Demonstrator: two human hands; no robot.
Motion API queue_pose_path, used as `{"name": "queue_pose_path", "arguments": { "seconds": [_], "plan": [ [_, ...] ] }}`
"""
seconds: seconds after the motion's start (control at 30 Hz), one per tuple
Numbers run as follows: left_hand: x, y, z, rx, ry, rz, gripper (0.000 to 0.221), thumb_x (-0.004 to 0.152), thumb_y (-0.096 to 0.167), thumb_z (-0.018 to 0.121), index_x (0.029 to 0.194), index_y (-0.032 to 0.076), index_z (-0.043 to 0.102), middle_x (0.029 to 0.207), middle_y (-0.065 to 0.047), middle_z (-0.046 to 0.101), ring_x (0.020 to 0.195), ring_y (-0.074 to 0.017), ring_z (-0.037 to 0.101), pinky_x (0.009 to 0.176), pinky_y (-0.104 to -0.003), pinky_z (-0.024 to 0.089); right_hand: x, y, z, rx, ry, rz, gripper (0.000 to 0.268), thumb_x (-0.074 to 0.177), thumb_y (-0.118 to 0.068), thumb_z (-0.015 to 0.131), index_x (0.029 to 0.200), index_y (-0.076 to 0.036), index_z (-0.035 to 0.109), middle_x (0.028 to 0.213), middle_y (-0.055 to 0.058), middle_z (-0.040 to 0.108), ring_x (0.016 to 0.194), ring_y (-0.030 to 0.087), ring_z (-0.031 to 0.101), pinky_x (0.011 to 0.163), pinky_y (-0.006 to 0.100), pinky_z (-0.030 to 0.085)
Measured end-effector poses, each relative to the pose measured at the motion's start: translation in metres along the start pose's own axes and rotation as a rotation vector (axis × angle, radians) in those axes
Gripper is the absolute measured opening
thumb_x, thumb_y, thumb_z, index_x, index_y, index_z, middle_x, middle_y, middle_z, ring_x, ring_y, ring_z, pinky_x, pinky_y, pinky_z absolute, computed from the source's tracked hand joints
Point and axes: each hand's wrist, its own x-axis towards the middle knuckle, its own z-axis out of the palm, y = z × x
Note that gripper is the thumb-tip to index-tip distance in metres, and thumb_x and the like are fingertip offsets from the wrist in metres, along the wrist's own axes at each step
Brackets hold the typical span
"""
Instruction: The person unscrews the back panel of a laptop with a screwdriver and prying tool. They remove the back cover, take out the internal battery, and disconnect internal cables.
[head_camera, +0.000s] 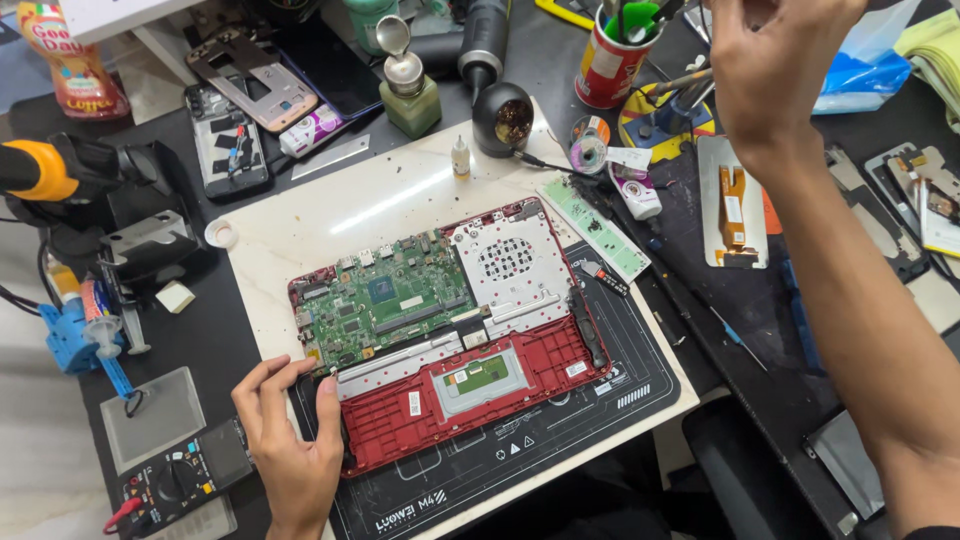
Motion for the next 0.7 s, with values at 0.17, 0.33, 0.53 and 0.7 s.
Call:
{"name": "queue_pose_path", "arguments": {
  "seconds": [0.17, 0.33, 0.53, 0.7],
  "plan": [
    [0.001, 0.000, -0.002, -0.012, -0.007, -0.004, 0.025, 0.094, 0.007, 0.070, 0.117, 0.000, 0.065, 0.129, -0.019, 0.054, 0.119, -0.0319, 0.057, 0.104, -0.043, 0.046, -0.019, 0.020, 0.026, 0.638, -0.164, 0.184, 0.012, 0.111, 0.008, 0.059, 0.101, 0.010, 0.066, 0.091, 0.014, 0.073, 0.088, 0.023, 0.076, 0.079, 0.028, 0.059],
    [0.001, -0.001, -0.003, -0.003, -0.018, -0.006, 0.026, 0.094, 0.009, 0.071, 0.118, 0.000, 0.064, 0.129, -0.019, 0.053, 0.120, -0.0327, 0.057, 0.104, -0.044, 0.046, -0.025, 0.030, 0.033, 0.605, -0.205, 0.162, 0.014, 0.108, 0.012, 0.055, 0.099, 0.011, 0.065, 0.091, 0.014, 0.072, 0.083, 0.019, 0.074, 0.073, 0.026, 0.057],
    [0.001, -0.002, -0.003, -0.005, -0.020, 0.004, 0.026, 0.094, 0.009, 0.071, 0.117, 0.000, 0.064, 0.128, -0.019, 0.053, 0.119, -0.0325, 0.057, 0.103, -0.044, 0.047, -0.021, 0.035, 0.028, 0.418, -0.213, 0.200, 0.023, 0.108, 0.008, 0.060, 0.085, 0.006, 0.064, 0.075, 0.009, 0.068, 0.069, 0.018, 0.068, 0.064, 0.030, 0.048],
    [0.001, -0.001, -0.002, -0.010, -0.020, 0.008, 0.025, 0.094, 0.008, 0.070, 0.117, 0.000, 0.065, 0.127, -0.019, 0.054, 0.118, -0.0323, 0.058, 0.102, -0.043, 0.047, -0.028, 0.046, 0.028, 0.292, -0.201, 0.137, 0.020, 0.101, 0.005, 0.062, 0.081, 0.003, 0.063, 0.070, 0.008, 0.066, 0.067, 0.022, 0.062, 0.072, 0.039, 0.046]
  ]
}}
